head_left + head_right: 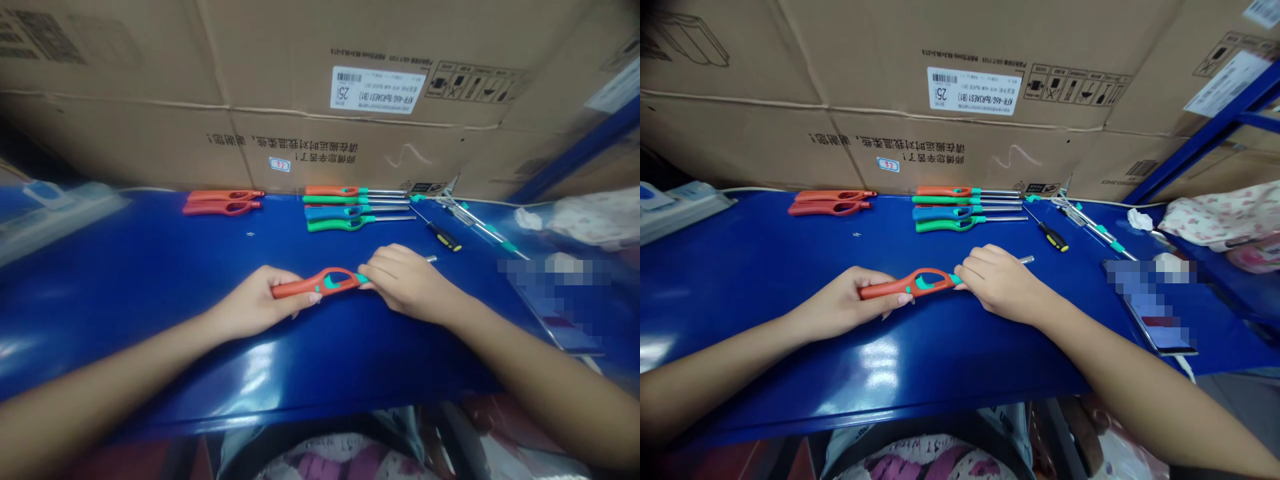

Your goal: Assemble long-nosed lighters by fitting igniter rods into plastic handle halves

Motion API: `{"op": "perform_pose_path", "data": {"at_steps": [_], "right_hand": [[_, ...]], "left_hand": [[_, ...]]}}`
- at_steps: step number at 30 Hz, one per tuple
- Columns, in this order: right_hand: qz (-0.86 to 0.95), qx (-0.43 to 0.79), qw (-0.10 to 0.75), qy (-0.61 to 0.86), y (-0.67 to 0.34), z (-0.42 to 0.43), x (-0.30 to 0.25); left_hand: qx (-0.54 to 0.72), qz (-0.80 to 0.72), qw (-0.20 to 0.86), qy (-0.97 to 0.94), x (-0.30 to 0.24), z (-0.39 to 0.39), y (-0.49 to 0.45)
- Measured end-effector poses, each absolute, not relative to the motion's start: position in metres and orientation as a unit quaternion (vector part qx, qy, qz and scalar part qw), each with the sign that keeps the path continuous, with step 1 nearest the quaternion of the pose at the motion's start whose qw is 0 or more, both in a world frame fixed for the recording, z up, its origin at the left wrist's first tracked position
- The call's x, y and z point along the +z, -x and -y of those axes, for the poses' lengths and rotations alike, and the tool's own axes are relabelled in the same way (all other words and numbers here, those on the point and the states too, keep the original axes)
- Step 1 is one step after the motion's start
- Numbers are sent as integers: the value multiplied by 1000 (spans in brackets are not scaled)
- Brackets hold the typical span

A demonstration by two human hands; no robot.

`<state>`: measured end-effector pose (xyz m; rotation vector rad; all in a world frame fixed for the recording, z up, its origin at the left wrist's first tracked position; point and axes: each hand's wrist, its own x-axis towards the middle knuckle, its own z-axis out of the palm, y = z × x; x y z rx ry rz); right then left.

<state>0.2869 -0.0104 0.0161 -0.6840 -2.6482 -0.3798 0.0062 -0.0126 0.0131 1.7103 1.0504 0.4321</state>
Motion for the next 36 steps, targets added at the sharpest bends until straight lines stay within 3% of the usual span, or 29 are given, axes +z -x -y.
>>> {"op": "perform_pose_path", "data": {"at_steps": [6,14,21,36], "right_hand": [[945,-176,171,215,-284,12,14],[941,-103,209,244,-291,4,7],[944,-20,238,227,-292,1,7],[930,-27,242,276,-285,8,11]], "left_hand": [[241,-363,319,-842,7,17,-4],[211,-322,198,-902,5,9,0],[154,-303,187,-922,7,7,1],[144,-319,198,-916,3,11,-2]]}}
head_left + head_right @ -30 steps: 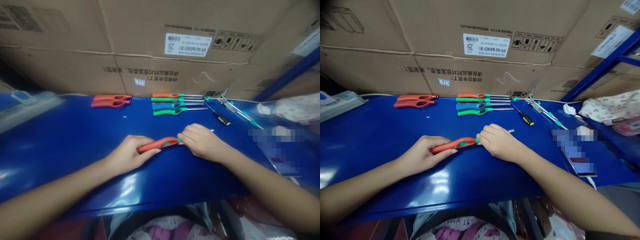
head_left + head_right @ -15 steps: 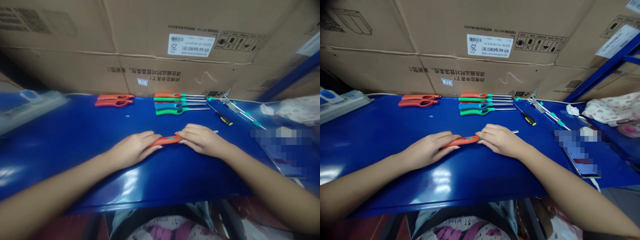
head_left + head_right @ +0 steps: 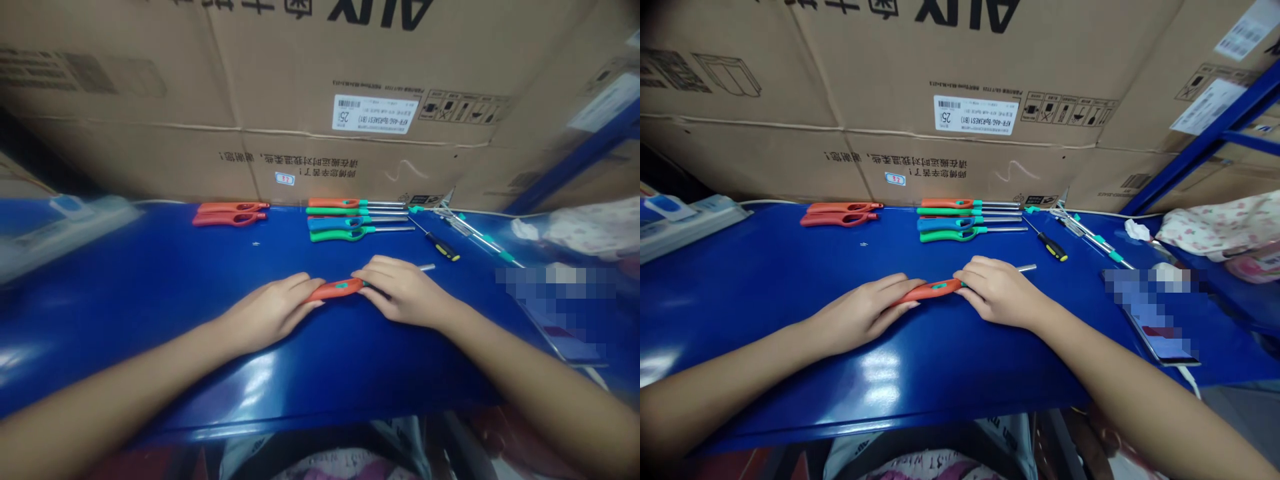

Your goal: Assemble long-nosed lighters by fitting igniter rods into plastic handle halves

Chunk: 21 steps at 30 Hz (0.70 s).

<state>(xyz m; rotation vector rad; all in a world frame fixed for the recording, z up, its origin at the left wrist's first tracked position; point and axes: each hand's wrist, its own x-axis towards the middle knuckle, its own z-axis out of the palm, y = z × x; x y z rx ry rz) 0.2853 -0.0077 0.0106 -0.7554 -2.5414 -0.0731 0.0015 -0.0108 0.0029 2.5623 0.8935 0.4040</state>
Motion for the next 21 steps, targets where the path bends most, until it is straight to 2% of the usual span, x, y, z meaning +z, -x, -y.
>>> {"op": "perform_pose_path", "data": {"at_steps": [10,17,21], "right_hand": [[920,-18,253,298,-284,6,12],[841,-63,132,521,-309,-5,12],[771,-93,119,618,-333,-23,10]], "left_hand": [[171,-337,228,-897,20,10,-1],[163,-362,108,-911,43,-18,-4],[182,-343,23,-921,53,-63,-18]]}}
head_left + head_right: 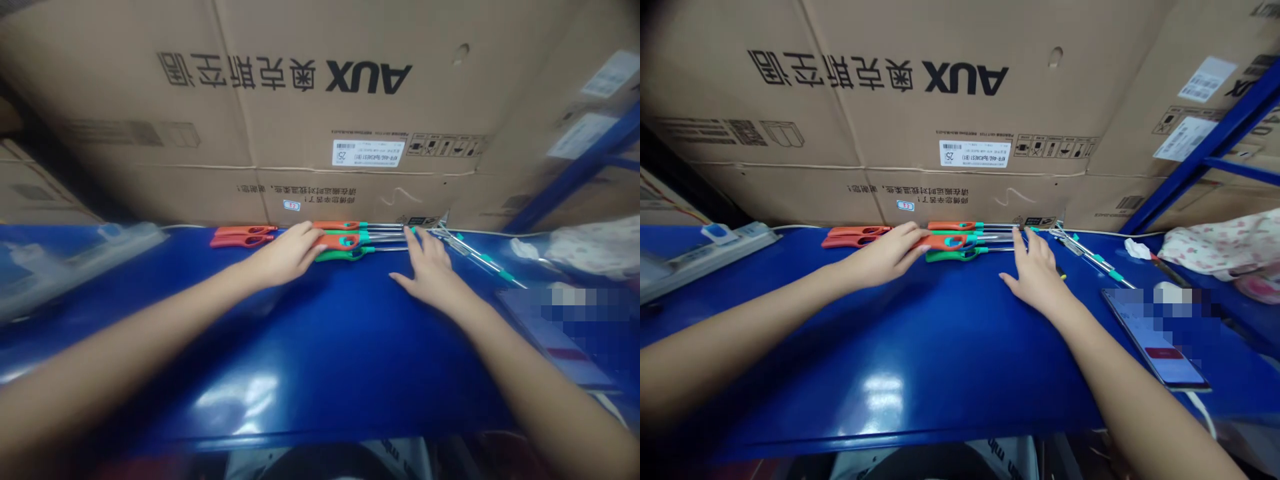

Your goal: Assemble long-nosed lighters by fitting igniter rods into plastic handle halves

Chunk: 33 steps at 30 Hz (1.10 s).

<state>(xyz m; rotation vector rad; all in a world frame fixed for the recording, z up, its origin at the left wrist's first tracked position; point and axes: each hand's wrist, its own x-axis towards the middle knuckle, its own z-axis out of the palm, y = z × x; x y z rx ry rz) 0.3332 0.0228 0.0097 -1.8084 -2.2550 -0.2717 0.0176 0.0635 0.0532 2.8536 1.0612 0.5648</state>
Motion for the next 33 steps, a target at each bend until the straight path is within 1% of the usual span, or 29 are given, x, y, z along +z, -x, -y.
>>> {"op": "perform_pose_path", "data": {"at_steps": [3,6,8,17,22,27,30,33], "right_hand": [[701,-81,109,700,-343,-32,9],[666,-45,50,743,-345,-34,10],[653,-34,25,756,-344,-34,9],[657,-11,-9,754,-344,-34,5],[660,-11,-17,751,-342,-34,3],[676,-30,-7,736,-339,-35,0],[708,-46,9,704,-336,-32,2],[751,-56,27,658,-331,-26,5]], "left_hand": [[190,-355,-1,-915,51,-104,-34],[197,-366,-15,-909,44,-137,-51],[202,-375,-22,-904,38,-151,-59],[216,-429,-46,-876,22,-163,-66],[233,-417,-53,-877,23,-152,-64],[233,-419,-61,-875,31,-137,-53],[211,-448,-65,-866,37,-133,-28],[162,-489,-59,-855,42,-136,15]]}}
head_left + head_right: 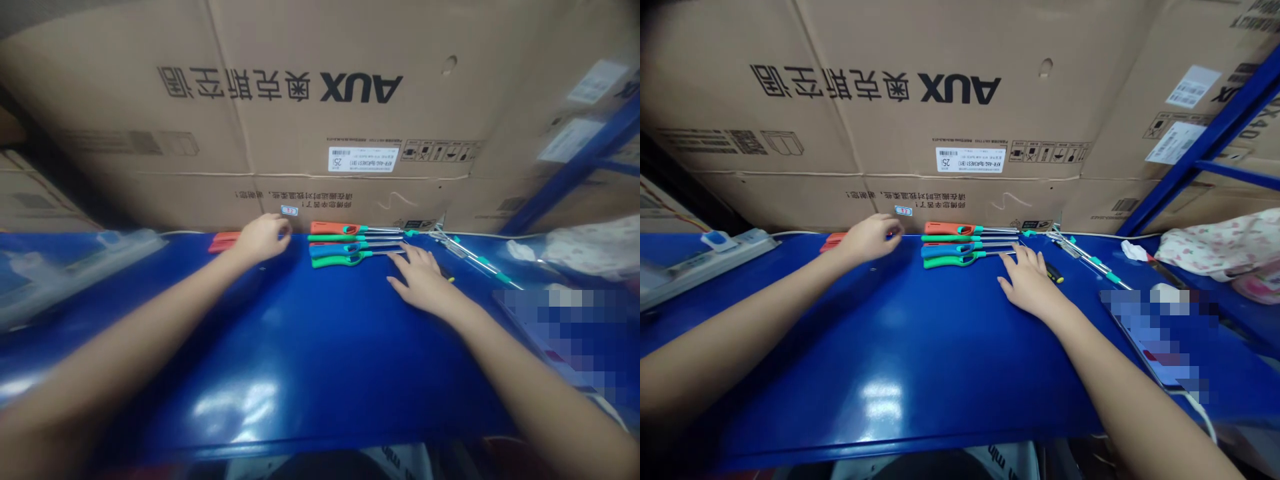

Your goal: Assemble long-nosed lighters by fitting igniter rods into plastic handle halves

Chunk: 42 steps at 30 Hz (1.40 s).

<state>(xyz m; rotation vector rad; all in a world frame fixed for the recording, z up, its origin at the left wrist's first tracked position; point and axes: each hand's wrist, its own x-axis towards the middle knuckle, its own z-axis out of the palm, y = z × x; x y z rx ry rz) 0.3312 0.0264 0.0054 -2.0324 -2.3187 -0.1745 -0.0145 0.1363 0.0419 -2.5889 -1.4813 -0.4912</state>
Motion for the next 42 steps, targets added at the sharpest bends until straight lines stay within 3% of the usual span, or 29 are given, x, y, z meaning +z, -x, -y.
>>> {"op": "perform_pose_path", "data": {"at_steps": [6,13,20,24,28,33,42], "right_hand": [[846,-50,101,521,-316,-14,4],[879,-3,152,452,-307,-11,-5],[887,23,223,404,-295,-2,7],[892,70,260,363,-283,11,19],[924,132,211,289,-274,17,18],[925,199,154,284,-275,11,10],[913,190,153,327,-291,0,13]], "left_hand": [[-68,511,48,856,39,-134,89],[-33,521,89,848,39,-119,105],[-76,504,117,853,69,-79,71],[-114,404,26,907,63,-18,18],[-130,310,-50,940,30,24,-20],[-189,255,-158,935,1,20,-22],[-267,325,-219,880,-12,2,-8]]}}
